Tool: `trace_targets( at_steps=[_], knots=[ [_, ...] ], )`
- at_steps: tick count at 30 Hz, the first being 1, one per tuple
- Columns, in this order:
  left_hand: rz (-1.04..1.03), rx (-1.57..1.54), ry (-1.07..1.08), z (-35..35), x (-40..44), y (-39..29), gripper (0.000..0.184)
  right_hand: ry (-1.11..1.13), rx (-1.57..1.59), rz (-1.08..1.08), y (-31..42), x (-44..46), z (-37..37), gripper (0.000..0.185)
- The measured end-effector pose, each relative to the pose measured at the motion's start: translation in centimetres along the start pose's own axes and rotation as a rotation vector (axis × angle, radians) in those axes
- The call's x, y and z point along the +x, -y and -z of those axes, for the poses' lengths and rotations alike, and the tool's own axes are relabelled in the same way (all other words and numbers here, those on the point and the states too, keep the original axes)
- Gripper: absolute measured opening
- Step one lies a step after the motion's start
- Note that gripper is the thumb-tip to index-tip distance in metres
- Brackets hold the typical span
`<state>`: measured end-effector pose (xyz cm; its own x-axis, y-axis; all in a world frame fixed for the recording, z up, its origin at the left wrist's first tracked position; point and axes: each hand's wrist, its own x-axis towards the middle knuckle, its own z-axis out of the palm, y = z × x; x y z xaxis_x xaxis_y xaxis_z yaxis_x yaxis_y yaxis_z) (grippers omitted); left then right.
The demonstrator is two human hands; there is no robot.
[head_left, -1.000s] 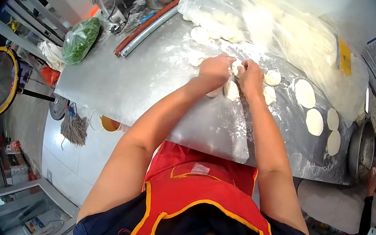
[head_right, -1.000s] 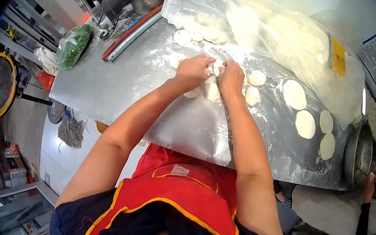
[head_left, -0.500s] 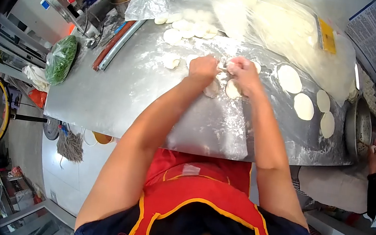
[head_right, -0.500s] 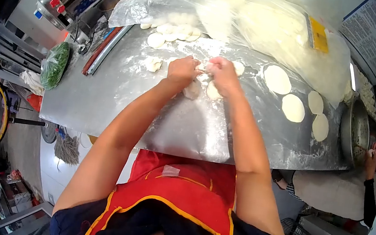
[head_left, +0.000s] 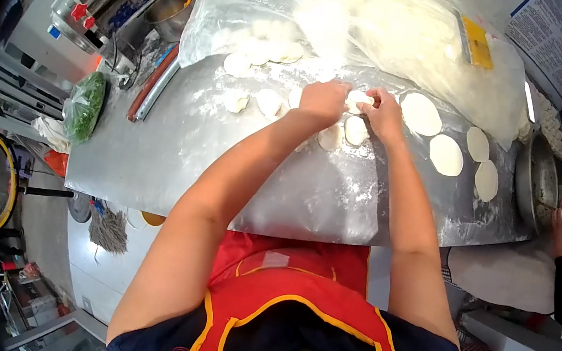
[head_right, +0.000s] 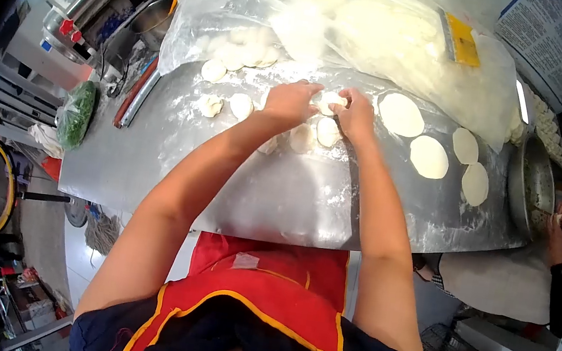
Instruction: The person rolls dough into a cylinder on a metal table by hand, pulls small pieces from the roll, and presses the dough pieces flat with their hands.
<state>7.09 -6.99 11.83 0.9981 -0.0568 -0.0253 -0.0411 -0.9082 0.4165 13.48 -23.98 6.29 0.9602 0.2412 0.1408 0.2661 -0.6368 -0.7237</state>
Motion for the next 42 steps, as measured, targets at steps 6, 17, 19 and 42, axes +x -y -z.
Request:
trace_targets(
  at_steps=[6,17,19,42],
  knots=[
    [-0.007,0.028,0.036,-2.9,3.5,-2.3,0.039,-0.039,0.054,-0.033,0.7,0.2,-0.1,0.016],
    [0.056,-0.056,0.061,-3.9,4.4,-1.9,0.037,0.189,1.07,-0.246,1.5,-1.0,6.2,0.017],
    [0.028,-0.196,-0.055,-3.8,3.6,-1.3,0.039,0.14,1.032,-0.2,-0.2,-1.3,6.9,0.019],
    [0.361,-1.21,-0.016,-3.8,0.2,2.1,0.029,-0.166,0.285,-0.036,2.2,-2.9,1.2,0.018]
  ],
)
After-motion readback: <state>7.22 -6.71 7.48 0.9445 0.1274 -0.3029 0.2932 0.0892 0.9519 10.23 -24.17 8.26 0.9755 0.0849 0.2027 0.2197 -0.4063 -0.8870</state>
